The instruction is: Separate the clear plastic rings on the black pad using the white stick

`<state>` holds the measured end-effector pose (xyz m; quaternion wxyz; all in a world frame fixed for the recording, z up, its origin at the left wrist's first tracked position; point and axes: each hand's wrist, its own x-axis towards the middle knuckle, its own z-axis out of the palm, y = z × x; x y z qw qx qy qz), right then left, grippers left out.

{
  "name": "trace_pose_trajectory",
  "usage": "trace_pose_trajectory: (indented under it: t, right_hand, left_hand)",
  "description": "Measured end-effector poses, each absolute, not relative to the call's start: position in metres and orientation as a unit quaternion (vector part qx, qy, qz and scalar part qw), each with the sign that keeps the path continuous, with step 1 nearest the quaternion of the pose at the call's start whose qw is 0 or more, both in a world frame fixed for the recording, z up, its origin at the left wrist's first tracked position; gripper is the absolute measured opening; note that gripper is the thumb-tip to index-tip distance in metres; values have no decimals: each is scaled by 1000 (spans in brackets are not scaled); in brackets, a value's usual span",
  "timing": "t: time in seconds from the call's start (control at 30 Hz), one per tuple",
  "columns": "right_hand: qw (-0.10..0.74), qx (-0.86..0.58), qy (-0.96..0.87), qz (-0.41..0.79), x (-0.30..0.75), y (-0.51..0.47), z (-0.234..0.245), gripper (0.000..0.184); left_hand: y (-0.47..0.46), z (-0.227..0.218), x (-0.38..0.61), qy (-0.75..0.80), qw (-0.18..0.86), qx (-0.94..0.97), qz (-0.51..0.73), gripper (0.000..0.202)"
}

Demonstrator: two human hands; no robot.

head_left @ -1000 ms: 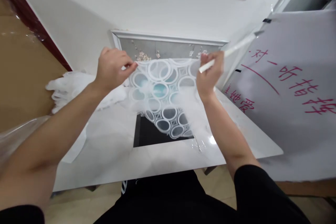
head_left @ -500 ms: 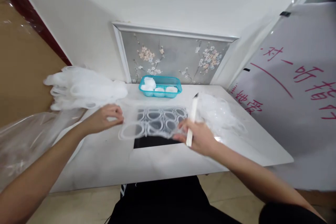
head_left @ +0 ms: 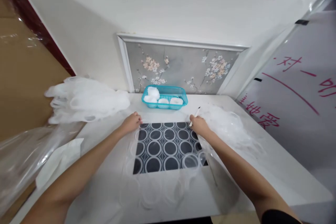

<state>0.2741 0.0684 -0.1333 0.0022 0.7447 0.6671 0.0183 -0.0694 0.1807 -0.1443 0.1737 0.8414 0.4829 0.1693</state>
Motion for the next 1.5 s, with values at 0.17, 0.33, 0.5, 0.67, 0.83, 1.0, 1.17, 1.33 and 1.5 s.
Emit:
trace_pose_trajectory:
  t: [0.17,0.33,0.5,0.67,0.83,1.0,1.17,1.33,1.5]
  right_hand:
    - [-35,748,662,36,279,78,-127,27]
    - [-98,760,641,47,277,103,-123,28]
    - [-149,768,623,22,275,119,-137,20]
    - [-196,739,644,-1,275,90,-140,28]
    - [-195,699,685,64,300,23,-133,23]
    - [-52,761,644,58,353,-4,-138,41]
    - [-27,801,598,-3,386,18,-141,41]
    - [-16,811,585,18,406,43,-129,35]
    - [-68,848,514,110,444,35,-91,29]
  left_hand:
    - [196,-132,-76,501,148,827,207,20]
    - [209,-128,-74,535,123,807,219,23]
    - [219,-140,-71,574,111,788,195,12]
    - [182,-141,-71,577,52,784,223,44]
    - [103,-150,-73,463,-51,876,122,63]
    - [57,-151,-73,429,-60,900,42,74]
    - [32,-124,-53,388,-32,920,50,75]
    - [18,-113,-49,354,21,935,-8,72]
    - [20,-119,-71,343,76,935,-38,68]
